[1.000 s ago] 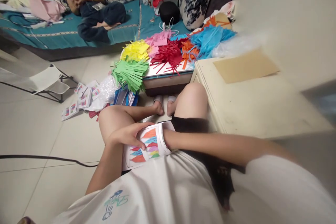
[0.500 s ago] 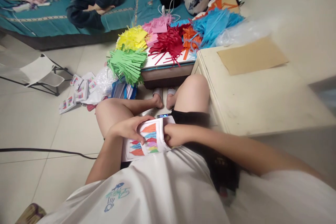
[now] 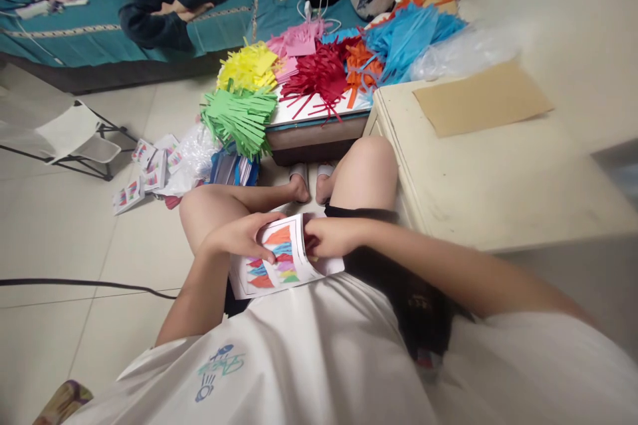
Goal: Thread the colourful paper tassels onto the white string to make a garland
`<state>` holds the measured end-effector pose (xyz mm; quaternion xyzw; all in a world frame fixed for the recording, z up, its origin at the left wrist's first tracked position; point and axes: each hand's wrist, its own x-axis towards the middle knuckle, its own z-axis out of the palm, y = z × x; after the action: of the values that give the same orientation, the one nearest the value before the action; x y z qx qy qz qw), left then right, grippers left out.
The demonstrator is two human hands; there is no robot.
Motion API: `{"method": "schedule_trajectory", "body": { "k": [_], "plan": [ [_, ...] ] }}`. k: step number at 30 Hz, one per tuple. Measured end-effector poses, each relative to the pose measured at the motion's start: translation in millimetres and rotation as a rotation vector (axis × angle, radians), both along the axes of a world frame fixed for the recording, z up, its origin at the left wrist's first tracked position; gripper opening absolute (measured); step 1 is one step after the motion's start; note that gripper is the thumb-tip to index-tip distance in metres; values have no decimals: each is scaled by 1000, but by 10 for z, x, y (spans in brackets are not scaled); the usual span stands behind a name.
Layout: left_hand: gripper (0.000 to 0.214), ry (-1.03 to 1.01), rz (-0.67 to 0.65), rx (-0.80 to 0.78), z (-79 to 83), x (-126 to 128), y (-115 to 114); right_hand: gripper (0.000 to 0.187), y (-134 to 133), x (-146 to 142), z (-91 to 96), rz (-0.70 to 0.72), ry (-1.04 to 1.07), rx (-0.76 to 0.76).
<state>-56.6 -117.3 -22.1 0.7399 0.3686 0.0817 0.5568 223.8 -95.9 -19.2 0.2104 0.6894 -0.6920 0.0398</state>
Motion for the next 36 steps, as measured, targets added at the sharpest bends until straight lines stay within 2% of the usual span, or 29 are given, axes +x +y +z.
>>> {"method": "schedule_trajectory", "body": {
  "k": [2,4,6,8,10,11,12,15,17,20,23,26,32,36],
  "plan": [
    [81,-38,61,7,27,-19,36,33,133,178,233,2,19,22],
    [80,-92,172,6,63,-38,94,36,229,330,480,-85,56,200],
    [82,-169,336,10,89,-40,165,32,299,448,680,-364,123,454],
    [84,-272,528,14,84,-10,238,25,348,513,779,-766,234,654],
    [84,-377,699,23,35,64,301,26,377,504,755,-1048,334,731],
    [83,-426,763,27,-4,115,325,33,385,473,702,-1103,364,725],
    [83,-468,809,30,-47,172,342,44,390,425,630,-1104,371,694],
    [83,-563,874,18,-173,346,343,79,389,229,383,-966,296,545],
    [87,-613,888,-23,-221,423,323,83,386,96,257,-917,241,477],
    [97,-647,906,-69,-231,450,326,81,397,-52,159,-880,221,415],
    [90,-632,967,-31,-220,436,383,100,423,-151,103,-822,232,447],
    [74,-628,1018,-21,-234,453,426,116,443,-240,8,-862,223,534],
    [67,-644,1013,-91,-328,393,497,111,564,-368,-226,-971,276,409],
    [64,-636,967,-35,-289,251,740,87,814,-411,-194,-1018,243,358]
  ]
}}
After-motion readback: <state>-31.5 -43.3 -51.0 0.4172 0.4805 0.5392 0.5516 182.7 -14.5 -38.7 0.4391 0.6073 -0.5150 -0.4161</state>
